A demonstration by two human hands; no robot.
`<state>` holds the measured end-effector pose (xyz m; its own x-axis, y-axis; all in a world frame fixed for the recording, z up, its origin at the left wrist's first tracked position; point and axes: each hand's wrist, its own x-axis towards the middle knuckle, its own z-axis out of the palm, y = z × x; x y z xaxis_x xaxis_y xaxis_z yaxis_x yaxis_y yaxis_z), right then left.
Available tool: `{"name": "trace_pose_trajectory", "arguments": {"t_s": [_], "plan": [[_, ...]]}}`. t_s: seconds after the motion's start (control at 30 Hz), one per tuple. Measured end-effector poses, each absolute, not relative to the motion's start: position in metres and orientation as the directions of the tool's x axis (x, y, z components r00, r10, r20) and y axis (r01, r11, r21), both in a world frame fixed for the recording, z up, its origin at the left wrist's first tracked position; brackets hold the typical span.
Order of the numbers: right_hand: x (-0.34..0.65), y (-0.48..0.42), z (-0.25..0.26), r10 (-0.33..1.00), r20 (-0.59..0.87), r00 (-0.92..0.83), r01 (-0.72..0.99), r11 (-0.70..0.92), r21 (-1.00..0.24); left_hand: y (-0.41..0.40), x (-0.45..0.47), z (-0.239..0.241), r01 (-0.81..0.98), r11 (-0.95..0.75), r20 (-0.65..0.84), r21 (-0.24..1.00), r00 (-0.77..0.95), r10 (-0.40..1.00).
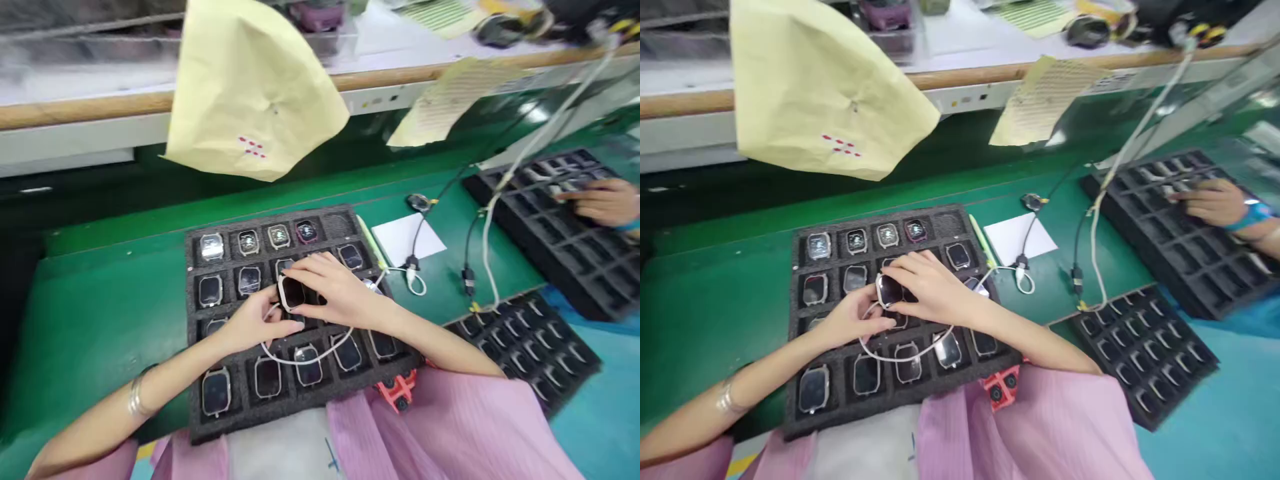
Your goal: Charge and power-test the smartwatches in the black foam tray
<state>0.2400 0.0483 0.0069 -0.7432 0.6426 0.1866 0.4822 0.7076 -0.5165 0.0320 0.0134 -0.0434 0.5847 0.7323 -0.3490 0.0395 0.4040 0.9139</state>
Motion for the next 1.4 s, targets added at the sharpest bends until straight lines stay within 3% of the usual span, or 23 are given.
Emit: {"name": "trace_pose_trajectory", "arguments": {"t_s": [0.27,0.67,1.07,1.4], "plan": [[0.224,0.048,-0.010,0.580,0.212,-0.786,0.474,0.787,-0.396,0.016,0.033,-0.038,-0.002,0.452,-0.387,0.892,0.513,0.766],[0.215,0.040,-0.029,0.658,0.410,-0.632,0.350,0.714,-0.606,0.016,0.029,-0.035,-0.037,0.448,-0.374,0.893,0.493,0.786],[0.213,0.040,-0.030,0.654,0.415,-0.633,0.402,0.735,-0.546,0.015,0.026,-0.038,-0.041,0.441,-0.369,0.897,0.483,0.794],[0.216,0.039,-0.032,0.647,0.411,-0.642,0.363,0.728,-0.581,0.012,0.026,-0.041,-0.025,0.427,-0.360,0.904,0.497,0.790]]}}
